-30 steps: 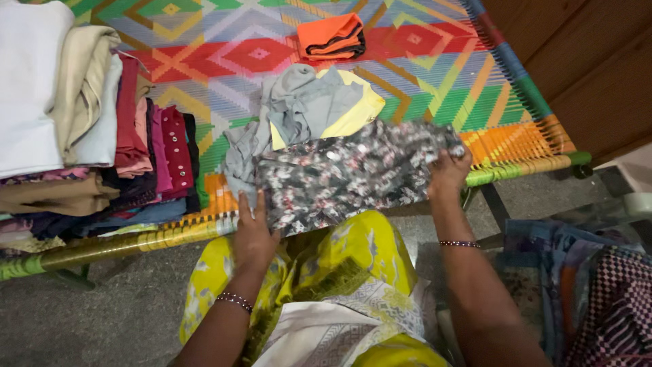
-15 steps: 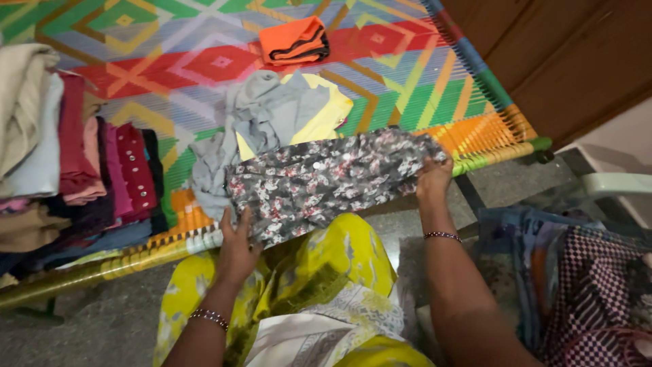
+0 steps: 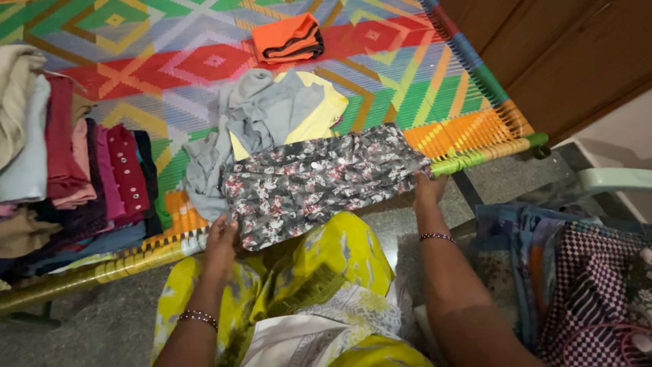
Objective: The person folds several garments by hand on a woven cot. They handle a white cloth, a floral-patterned skirt, and a grey pair of trousers, folding each item and stacking them on the cot.
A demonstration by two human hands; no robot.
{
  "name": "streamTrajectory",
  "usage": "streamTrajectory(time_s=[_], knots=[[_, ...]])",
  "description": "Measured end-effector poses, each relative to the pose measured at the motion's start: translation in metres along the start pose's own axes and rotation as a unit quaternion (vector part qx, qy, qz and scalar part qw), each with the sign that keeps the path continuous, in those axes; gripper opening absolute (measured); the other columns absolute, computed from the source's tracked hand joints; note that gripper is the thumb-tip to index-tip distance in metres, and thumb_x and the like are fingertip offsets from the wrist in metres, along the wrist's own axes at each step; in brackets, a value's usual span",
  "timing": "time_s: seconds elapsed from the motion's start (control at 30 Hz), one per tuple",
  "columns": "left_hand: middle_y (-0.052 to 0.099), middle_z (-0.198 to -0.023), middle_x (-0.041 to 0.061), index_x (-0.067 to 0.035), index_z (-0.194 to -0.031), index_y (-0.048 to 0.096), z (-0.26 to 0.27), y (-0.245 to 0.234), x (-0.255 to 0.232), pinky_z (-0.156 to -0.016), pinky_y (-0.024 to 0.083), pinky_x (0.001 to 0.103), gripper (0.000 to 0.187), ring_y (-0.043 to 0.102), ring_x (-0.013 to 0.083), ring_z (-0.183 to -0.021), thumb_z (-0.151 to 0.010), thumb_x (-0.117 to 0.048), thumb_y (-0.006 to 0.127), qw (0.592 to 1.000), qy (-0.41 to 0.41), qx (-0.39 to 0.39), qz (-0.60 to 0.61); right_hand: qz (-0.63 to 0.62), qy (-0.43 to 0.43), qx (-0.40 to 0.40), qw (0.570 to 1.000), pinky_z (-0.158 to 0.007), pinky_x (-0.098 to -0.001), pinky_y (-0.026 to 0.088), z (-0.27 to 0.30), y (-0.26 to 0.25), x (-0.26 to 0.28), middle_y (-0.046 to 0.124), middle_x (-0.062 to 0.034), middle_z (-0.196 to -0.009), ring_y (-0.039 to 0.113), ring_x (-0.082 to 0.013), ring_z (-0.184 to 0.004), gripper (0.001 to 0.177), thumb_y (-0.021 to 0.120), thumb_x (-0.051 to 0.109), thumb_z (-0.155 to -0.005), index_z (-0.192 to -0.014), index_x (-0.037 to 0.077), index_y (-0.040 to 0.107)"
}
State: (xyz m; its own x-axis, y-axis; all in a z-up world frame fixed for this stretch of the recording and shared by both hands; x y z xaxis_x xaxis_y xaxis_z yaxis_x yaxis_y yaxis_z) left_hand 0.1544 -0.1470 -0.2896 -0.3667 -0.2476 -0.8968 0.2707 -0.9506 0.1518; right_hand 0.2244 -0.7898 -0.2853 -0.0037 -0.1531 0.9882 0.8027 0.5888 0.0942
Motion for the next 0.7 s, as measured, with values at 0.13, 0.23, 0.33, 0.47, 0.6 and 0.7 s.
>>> streamTrajectory(time_s=[0.13,0.23,0.33,0.47,0.6,0.7], knots=[[0.064,-0.132,0.008,-0.012,-0.143,0.051,0.000,0.017,-0.002,-0.094,0.054,0.040,0.054,0.064,0.0213,-0.115,-0.096,-0.037,0.063,0.994,-0.052,0.047,0.083,0.037,0.070,0.097,0.992,-0.081,-0.0326,0.053,0.009,0.005,-0.019,0.059,-0.0071,-0.122,0.061,-0.0188,-0.099,0.072,0.074,0.010,-0.090,-0.150,0.011,0.034],[0.066,-0.131,0.009,-0.009,-0.140,0.058,-0.004,0.020,0.006,-0.091,0.049,0.040,0.048,0.061,0.0236,-0.112,-0.099,-0.033,0.061,0.991,-0.111,0.034,-0.061,0.007,0.045,0.083,0.996,-0.082,-0.0320,0.053,0.007,0.008,-0.010,0.059,-0.0080,-0.123,0.061,-0.0186,-0.100,0.077,0.079,0.011,-0.088,-0.150,0.010,0.034],[0.070,-0.124,0.011,-0.004,-0.134,0.062,-0.013,0.032,-0.012,-0.096,0.053,0.036,0.045,0.067,0.0219,-0.109,-0.090,-0.013,0.066,0.995,-0.007,0.089,0.039,-0.051,-0.019,0.050,0.997,-0.083,-0.0314,0.052,0.006,0.017,0.008,0.058,-0.0089,-0.123,0.060,-0.0183,-0.101,0.082,0.083,0.012,-0.085,-0.149,0.008,0.033],[0.072,-0.118,0.007,-0.005,-0.132,0.062,-0.023,0.008,-0.022,-0.093,0.056,0.036,0.050,0.068,0.0204,-0.104,-0.083,-0.006,0.062,0.986,0.039,0.096,0.133,-0.026,-0.051,0.058,0.997,-0.087,-0.0302,0.053,0.013,0.028,0.014,0.060,-0.0083,-0.123,0.060,-0.0168,-0.103,0.079,0.087,0.016,-0.084,-0.147,0.006,0.040],[0.070,-0.112,0.010,-0.001,-0.127,0.063,-0.032,-0.065,-0.026,-0.089,0.057,0.041,0.043,0.069,0.0245,-0.099,-0.084,-0.005,0.060,0.989,0.019,0.033,0.146,0.112,-0.057,0.123,0.984,-0.085,-0.0331,0.054,0.028,0.057,0.005,0.068,-0.0090,-0.120,0.064,-0.0190,-0.101,0.067,0.088,0.022,-0.082,-0.134,0.000,0.054],[0.068,-0.109,0.010,-0.003,-0.124,0.059,-0.038,-0.105,-0.017,-0.087,0.057,0.044,0.039,0.068,0.0260,-0.096,-0.085,-0.007,0.059,0.992,-0.033,-0.003,0.119,0.251,-0.032,0.121,0.960,-0.075,-0.0377,0.054,0.037,0.059,-0.007,0.068,-0.0141,-0.110,0.065,-0.0233,-0.093,0.064,0.089,0.026,-0.082,-0.128,-0.004,0.057]])
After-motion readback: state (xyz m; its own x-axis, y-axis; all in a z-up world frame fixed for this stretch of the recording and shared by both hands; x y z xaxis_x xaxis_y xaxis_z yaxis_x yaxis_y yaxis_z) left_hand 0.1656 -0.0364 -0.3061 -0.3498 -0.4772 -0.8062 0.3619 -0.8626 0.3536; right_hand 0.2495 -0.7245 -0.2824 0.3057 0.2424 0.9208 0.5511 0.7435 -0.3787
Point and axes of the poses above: each hand's wrist, its own z-axis away from the middle knuckle, its own y-axis out of the palm, x = y × z, the point moved 9 cm from there along -z, towards the middle knuckle
